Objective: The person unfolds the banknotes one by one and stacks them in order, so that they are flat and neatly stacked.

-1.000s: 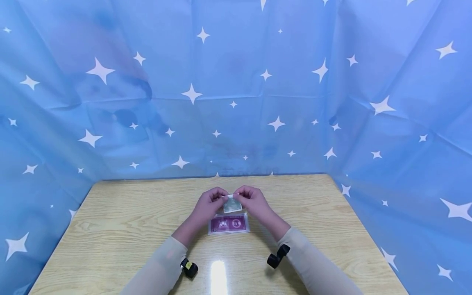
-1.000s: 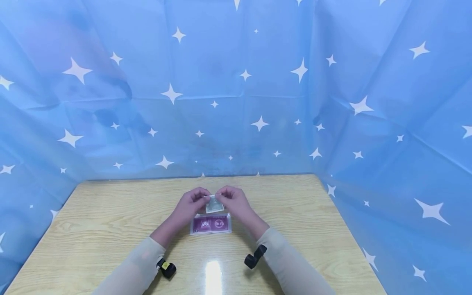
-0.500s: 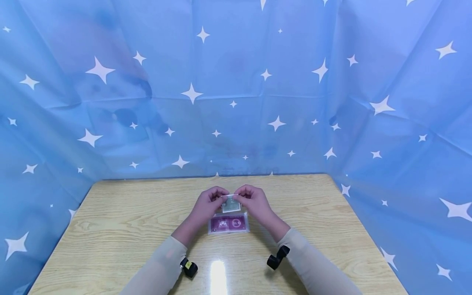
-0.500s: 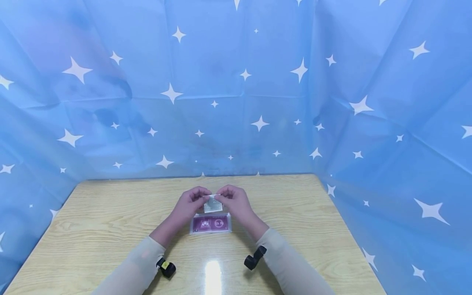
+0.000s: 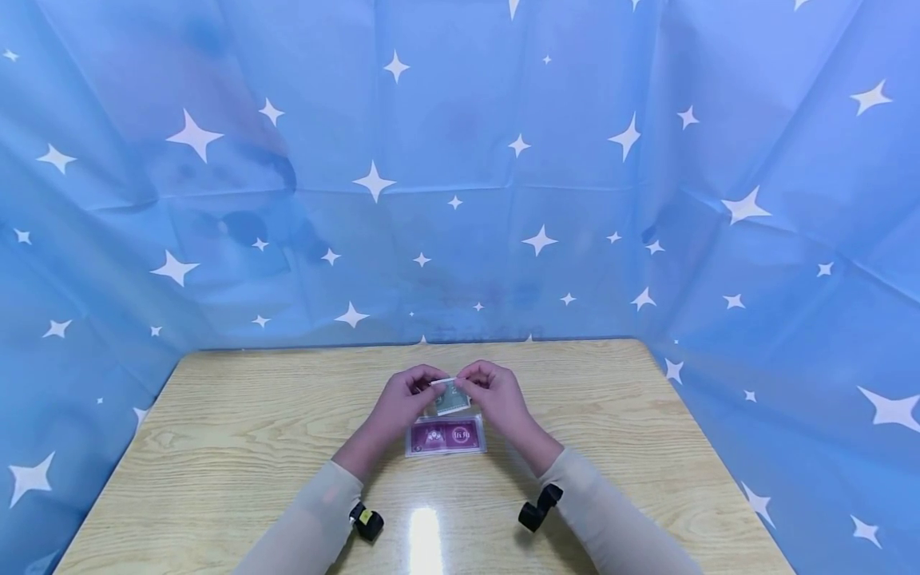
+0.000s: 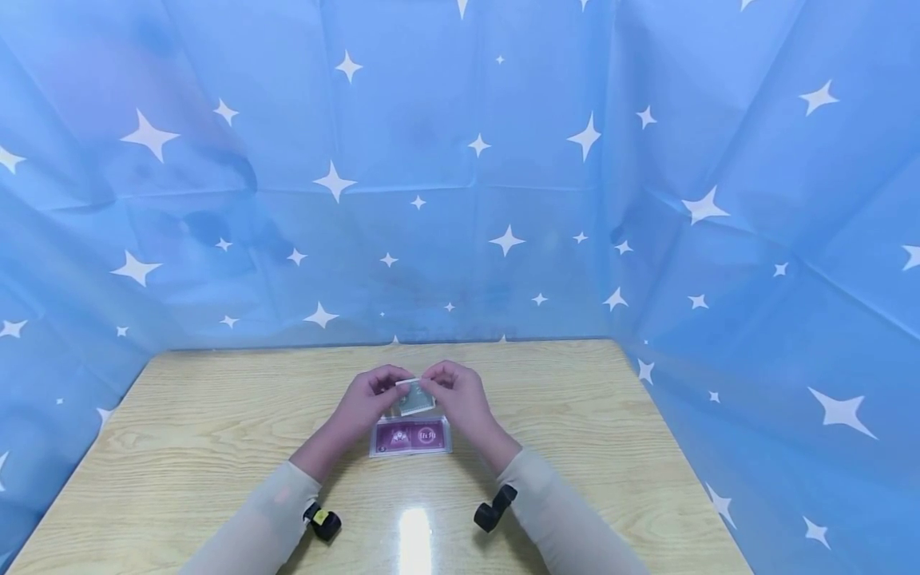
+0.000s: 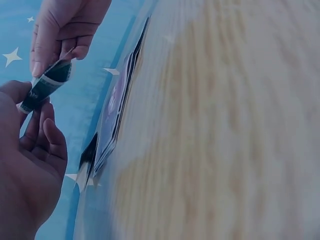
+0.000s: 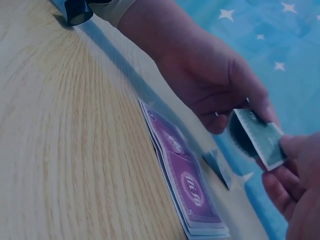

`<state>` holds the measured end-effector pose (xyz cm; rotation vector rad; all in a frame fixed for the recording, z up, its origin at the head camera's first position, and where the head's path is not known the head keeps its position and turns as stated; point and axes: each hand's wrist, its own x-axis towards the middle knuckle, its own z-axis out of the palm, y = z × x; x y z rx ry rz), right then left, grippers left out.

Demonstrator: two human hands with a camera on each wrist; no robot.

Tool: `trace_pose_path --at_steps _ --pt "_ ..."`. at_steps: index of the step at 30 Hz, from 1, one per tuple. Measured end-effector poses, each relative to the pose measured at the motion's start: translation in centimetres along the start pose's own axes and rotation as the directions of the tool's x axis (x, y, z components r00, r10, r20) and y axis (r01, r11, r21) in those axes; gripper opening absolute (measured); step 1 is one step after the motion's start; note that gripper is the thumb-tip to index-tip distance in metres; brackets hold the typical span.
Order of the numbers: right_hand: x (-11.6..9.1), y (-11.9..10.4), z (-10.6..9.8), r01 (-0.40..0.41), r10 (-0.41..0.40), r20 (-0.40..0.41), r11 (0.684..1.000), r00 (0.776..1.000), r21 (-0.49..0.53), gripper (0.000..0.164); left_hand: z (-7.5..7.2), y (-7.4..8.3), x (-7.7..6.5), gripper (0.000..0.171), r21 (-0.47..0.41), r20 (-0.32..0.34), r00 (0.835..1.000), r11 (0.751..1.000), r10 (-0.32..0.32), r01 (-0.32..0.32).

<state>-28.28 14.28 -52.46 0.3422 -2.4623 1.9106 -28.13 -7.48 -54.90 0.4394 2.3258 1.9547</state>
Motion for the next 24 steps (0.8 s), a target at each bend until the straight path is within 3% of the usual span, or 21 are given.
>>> trace_pose_path --at_steps 10,18,24 --pt "-0.3 -0.4 0.1 0.006 -0.005 -0.065 1.000 0.998 0.022 0.005 -0.7 0.2 -0.5 0.013 0.071 -0.006 0.997 0.994 0.078 -0.078" --pt "-0.4 -0.4 -0.2 -0.011 0.014 -0.069 0.999 0.998 0.046 0.010 -1.3 0.1 -0.6 0.009 0.097 -0.008 0.997 0.992 0.082 -0.081" --pt "-0.8 -0.3 -0.3 -0.039 0.042 -0.075 0.998 0.996 0.043 0.009 -1.6 0.1 -0.9 0.008 0.097 0.000 0.999 0.994 0.048 -0.048"
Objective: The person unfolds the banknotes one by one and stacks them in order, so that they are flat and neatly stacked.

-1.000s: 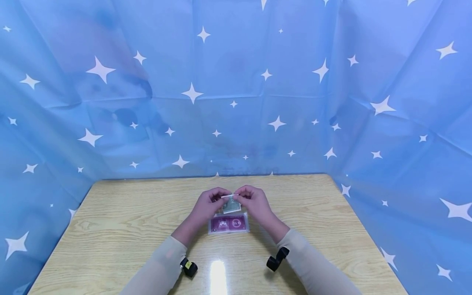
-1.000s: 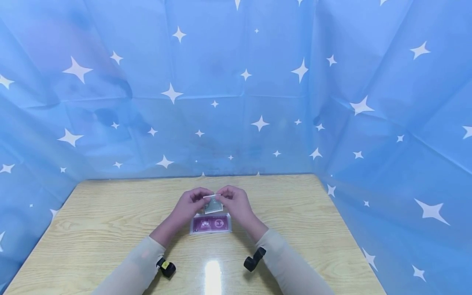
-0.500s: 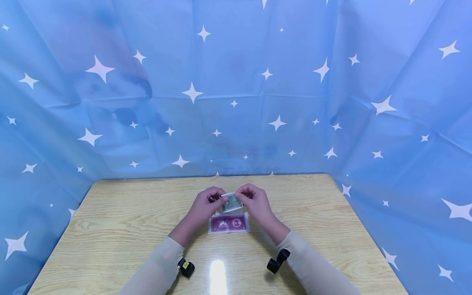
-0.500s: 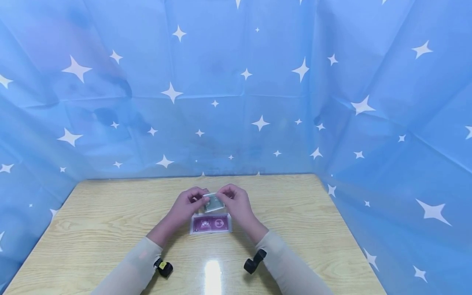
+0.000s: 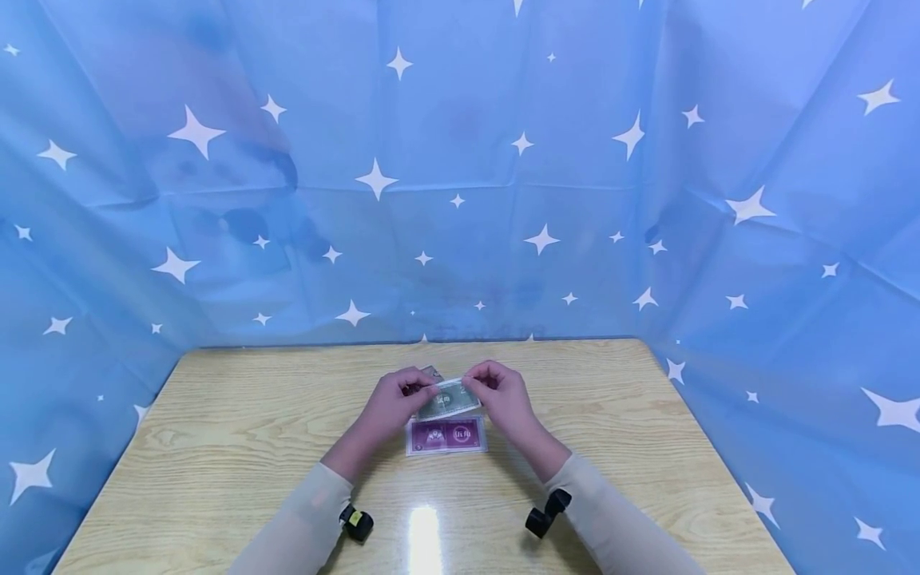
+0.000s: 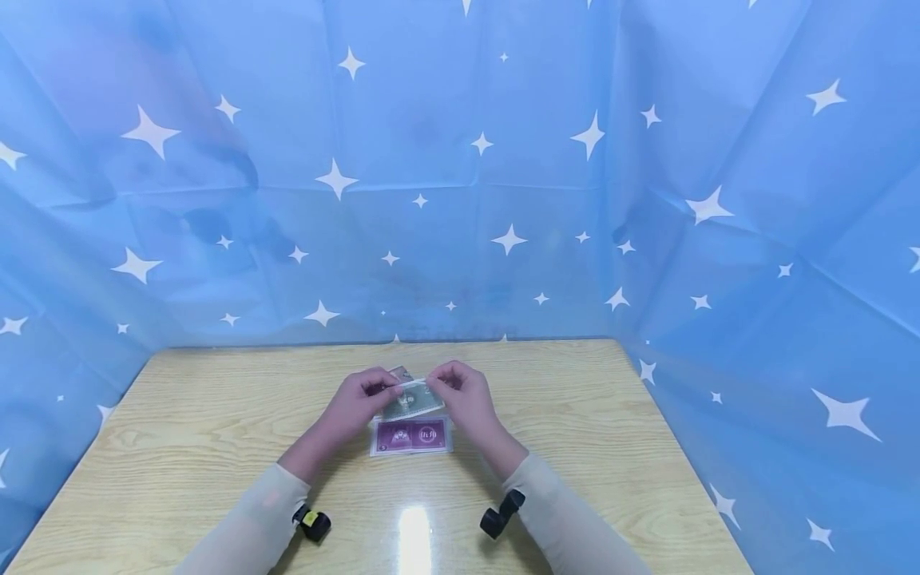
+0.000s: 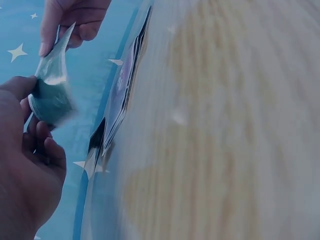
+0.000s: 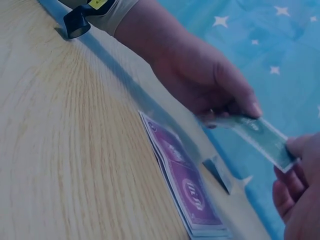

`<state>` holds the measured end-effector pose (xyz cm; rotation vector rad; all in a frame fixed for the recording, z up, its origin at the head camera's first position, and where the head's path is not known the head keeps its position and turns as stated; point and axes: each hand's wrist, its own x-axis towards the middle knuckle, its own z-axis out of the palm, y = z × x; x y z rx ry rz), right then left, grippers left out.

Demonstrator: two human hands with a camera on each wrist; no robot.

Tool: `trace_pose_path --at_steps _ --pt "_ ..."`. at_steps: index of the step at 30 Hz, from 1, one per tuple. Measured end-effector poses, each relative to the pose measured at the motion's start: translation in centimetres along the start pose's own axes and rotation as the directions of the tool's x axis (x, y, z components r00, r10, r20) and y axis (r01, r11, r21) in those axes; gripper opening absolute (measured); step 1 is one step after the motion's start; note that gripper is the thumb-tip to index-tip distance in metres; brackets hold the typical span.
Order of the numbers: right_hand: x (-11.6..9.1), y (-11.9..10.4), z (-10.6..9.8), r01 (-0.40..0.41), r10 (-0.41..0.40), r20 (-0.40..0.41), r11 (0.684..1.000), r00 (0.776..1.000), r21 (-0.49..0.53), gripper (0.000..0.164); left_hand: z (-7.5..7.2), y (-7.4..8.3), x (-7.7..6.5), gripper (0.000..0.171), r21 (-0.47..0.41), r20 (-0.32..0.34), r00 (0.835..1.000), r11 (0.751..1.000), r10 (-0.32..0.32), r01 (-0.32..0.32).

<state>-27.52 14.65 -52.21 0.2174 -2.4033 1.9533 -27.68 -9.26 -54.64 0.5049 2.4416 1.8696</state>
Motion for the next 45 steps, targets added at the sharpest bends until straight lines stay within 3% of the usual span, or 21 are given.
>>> trace_pose_path --at_steps 10,15,22,26,31,45 --pt "-0.7 0.2 -0.7 -0.065 0.065 -0.012 0.998 0.998 0.016 0.007 -1.1 -0.4 -0.5 0.009 -0.045 0.008 0.996 0.995 -0.088 0.088" --pt "-0.9 0.8 -1.3 -0.076 0.076 -0.007 0.997 0.997 0.016 0.010 -1.4 -0.6 -0.9 0.007 -0.029 0.015 0.996 0.996 -0.090 0.090" --pt "-1.6 1.6 -1.8 -0.054 0.053 0.058 0.999 0.997 0.007 0.009 -1.7 -0.5 -1.3 0.008 -0.025 0.049 0.997 0.997 -0.067 0.069" --pt "-1.8 1.7 -2.0 -0.025 0.028 0.079 0.999 0.997 -0.038 0.009 -1.7 -0.1 -1.6 0.006 -0.022 0.066 0.994 0.996 -0.085 0.086" --pt "-2.1 1.8 -2.2 0.017 -0.001 0.096 0.985 0.995 -0.170 0.005 -1.5 0.2 -2.0 0.004 0.026 0.084 0.990 0.993 -0.113 0.111" --pt "-2.6 2.1 -2.1 0.118 -0.056 0.183 0.930 0.982 -0.349 0.006 -1.6 0.1 -2.4 0.006 0.160 0.100 0.992 0.985 -0.082 0.065"
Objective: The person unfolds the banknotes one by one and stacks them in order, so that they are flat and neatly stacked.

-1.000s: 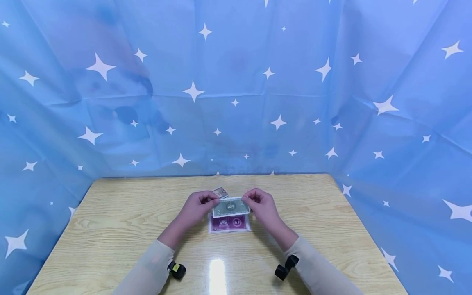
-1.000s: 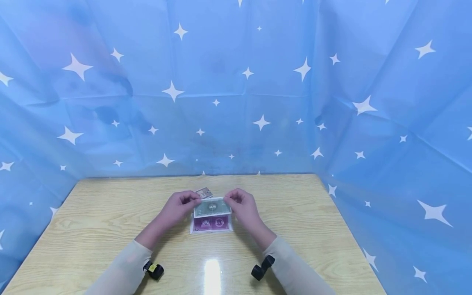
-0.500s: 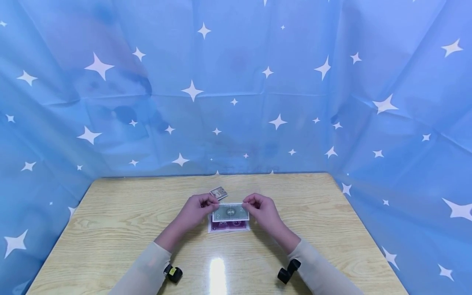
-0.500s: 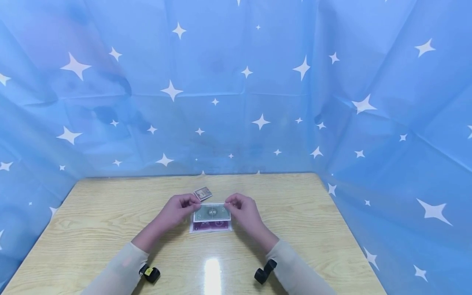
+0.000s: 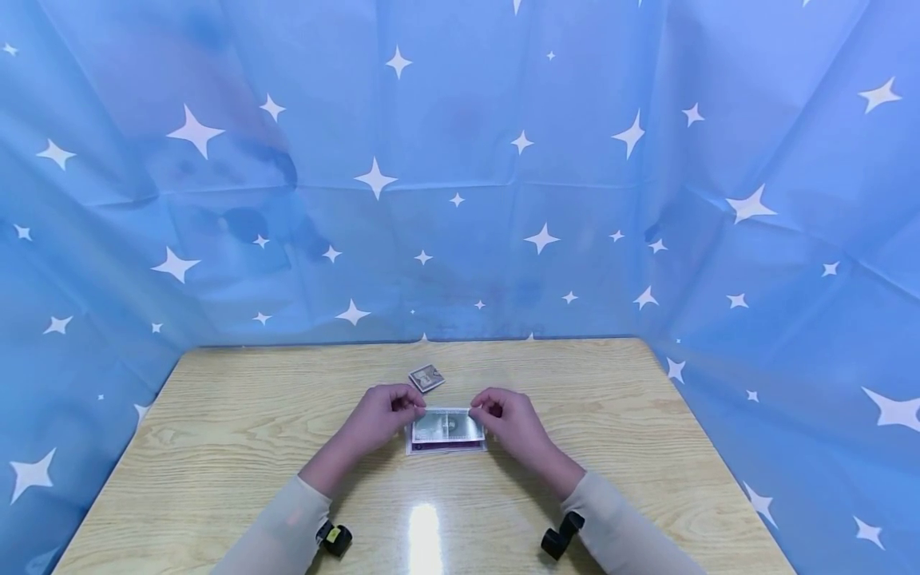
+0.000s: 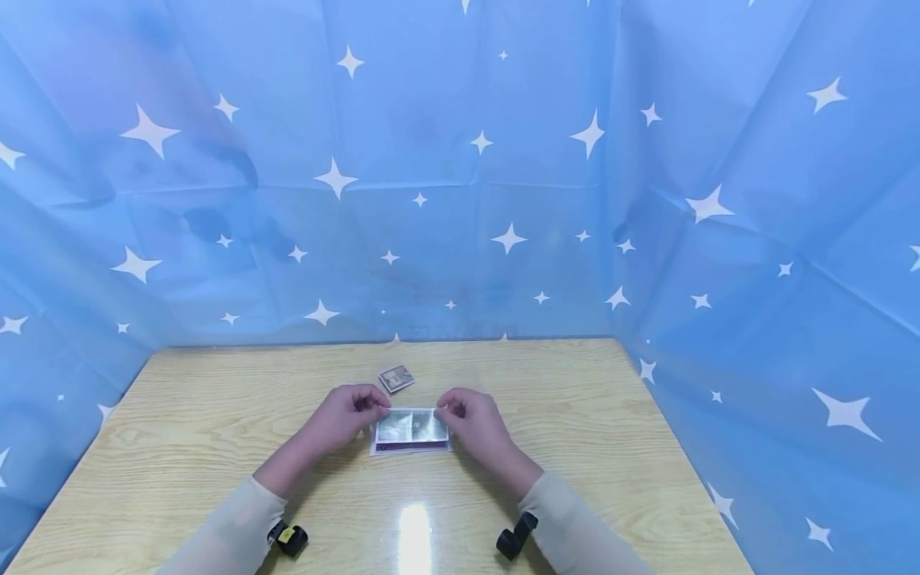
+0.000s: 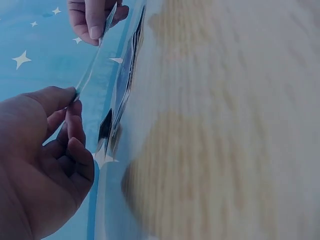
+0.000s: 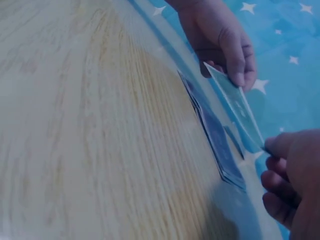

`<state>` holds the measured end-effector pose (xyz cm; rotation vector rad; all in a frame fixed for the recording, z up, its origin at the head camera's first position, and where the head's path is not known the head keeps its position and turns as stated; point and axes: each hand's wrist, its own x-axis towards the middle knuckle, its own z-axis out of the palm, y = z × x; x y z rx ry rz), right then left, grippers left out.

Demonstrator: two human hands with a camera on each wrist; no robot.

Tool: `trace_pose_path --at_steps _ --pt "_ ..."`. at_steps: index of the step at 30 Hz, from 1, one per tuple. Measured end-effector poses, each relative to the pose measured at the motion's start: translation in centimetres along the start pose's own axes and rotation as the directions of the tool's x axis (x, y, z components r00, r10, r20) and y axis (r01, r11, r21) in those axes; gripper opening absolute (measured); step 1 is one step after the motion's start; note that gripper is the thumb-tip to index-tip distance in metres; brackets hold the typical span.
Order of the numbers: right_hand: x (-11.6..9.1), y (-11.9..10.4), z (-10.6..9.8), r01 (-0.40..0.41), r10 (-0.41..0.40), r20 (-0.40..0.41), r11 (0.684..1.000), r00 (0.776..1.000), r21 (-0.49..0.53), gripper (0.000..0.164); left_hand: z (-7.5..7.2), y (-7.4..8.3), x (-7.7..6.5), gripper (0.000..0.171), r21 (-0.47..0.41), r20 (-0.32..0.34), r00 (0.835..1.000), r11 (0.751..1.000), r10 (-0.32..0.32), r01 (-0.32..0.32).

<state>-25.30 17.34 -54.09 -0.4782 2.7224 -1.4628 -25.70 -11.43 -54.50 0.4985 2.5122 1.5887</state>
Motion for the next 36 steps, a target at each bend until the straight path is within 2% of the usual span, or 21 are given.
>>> trace_pose_path --at_steps 7,14,28,36 --pt "0.0 0.3 0.4 0.053 -0.052 0.009 0.997 0.999 -0.062 0.004 0.0 0.0 0.0 0.002 0.088 0.017 1.000 0.996 0.005 -0.006" --pt "0.0 0.8 0.8 0.048 -0.049 -0.013 0.994 0.999 -0.103 0.007 0.2 -0.1 0.3 0.006 0.197 0.024 1.000 0.980 0.012 -0.016" --pt "0.0 1.0 1.0 0.061 -0.062 0.001 0.988 0.998 -0.143 0.005 0.2 -0.4 0.6 0.012 0.278 0.056 0.998 0.960 0.017 -0.032" --pt "0.0 1.2 1.3 0.071 -0.068 0.022 0.975 0.997 -0.209 0.006 0.2 -0.3 0.6 0.014 0.319 0.075 0.997 0.947 0.009 -0.032"
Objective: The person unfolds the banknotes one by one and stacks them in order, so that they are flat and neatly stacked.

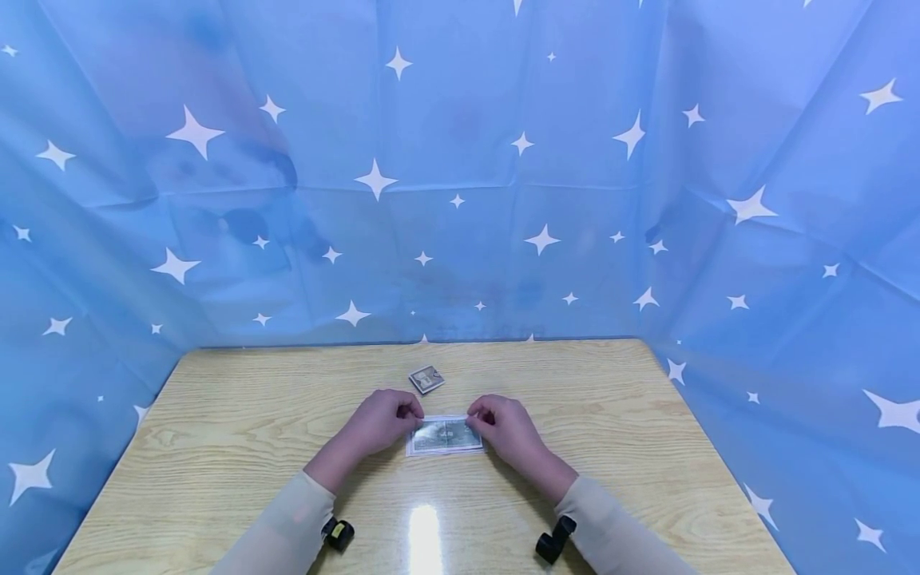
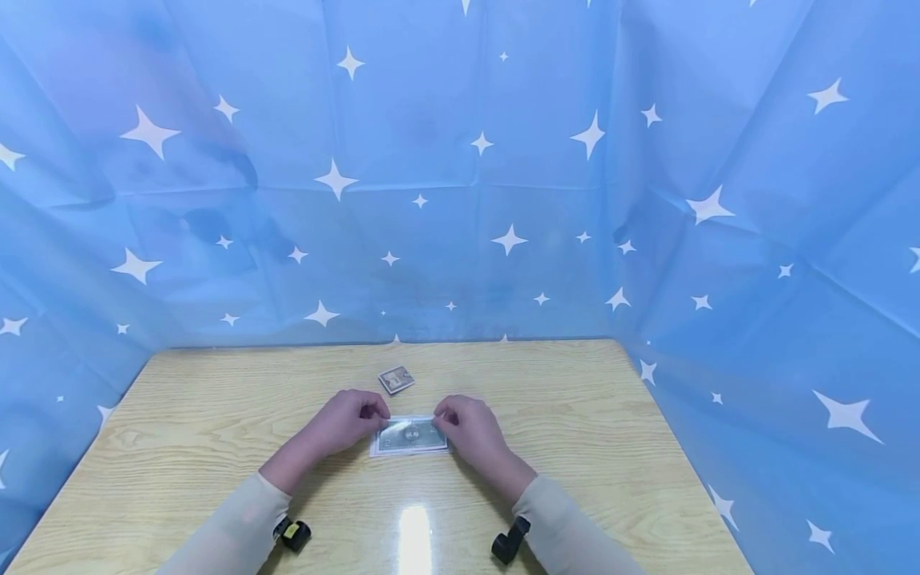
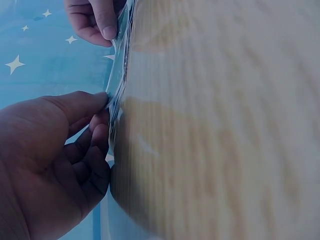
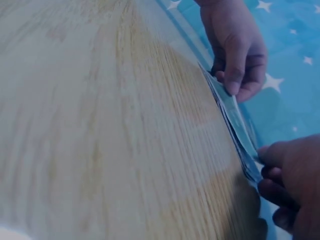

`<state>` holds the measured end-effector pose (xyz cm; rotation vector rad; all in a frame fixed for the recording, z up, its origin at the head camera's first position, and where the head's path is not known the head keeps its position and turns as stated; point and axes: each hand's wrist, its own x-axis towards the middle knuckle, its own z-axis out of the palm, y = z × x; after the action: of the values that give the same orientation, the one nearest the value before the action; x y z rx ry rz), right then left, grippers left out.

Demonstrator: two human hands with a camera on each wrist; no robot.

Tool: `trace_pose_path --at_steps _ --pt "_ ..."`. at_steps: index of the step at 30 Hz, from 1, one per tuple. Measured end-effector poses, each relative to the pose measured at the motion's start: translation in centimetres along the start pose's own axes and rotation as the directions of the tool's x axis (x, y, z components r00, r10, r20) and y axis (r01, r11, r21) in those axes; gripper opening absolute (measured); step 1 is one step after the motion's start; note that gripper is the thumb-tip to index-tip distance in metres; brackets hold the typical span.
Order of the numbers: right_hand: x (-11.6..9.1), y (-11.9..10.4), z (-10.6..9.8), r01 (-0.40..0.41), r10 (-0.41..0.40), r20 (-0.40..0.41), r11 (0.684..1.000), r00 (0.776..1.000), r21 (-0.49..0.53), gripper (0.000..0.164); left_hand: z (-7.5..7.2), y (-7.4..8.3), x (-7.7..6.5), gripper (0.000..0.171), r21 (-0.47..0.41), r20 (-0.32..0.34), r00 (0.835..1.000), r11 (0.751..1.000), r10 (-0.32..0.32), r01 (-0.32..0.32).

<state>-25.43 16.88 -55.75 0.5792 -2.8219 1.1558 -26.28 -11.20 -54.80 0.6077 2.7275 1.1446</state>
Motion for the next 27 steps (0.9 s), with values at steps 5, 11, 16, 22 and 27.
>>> trace_pose_path --at_steps 5,11,16,22,27 --pt "-0.01 -0.05 0.12 0.025 -0.025 0.012 0.997 1.000 -0.068 0.007 0.03 0.04 0.00 0.016 0.026 0.004 1.000 1.000 -0.002 0.002" --pt "0.06 -0.20 0.05 0.034 -0.031 0.032 0.993 0.999 -0.116 0.005 0.01 -0.02 0.20 0.013 0.045 0.016 1.000 0.999 -0.013 0.013" --pt "0.20 -0.30 -0.01 0.019 -0.013 0.043 0.990 0.999 -0.138 0.007 -0.06 0.05 0.24 0.015 0.047 0.024 1.000 0.999 -0.011 0.010" --pt "0.24 -0.22 0.01 0.011 -0.006 0.041 0.990 0.999 -0.140 0.007 -0.02 0.21 0.23 0.019 0.052 0.022 1.000 0.999 -0.008 0.007" --pt "0.23 -0.09 0.02 0.013 -0.008 0.036 0.992 0.999 -0.123 0.006 -0.04 0.39 0.21 0.021 0.062 0.018 1.000 0.998 -0.008 0.007"
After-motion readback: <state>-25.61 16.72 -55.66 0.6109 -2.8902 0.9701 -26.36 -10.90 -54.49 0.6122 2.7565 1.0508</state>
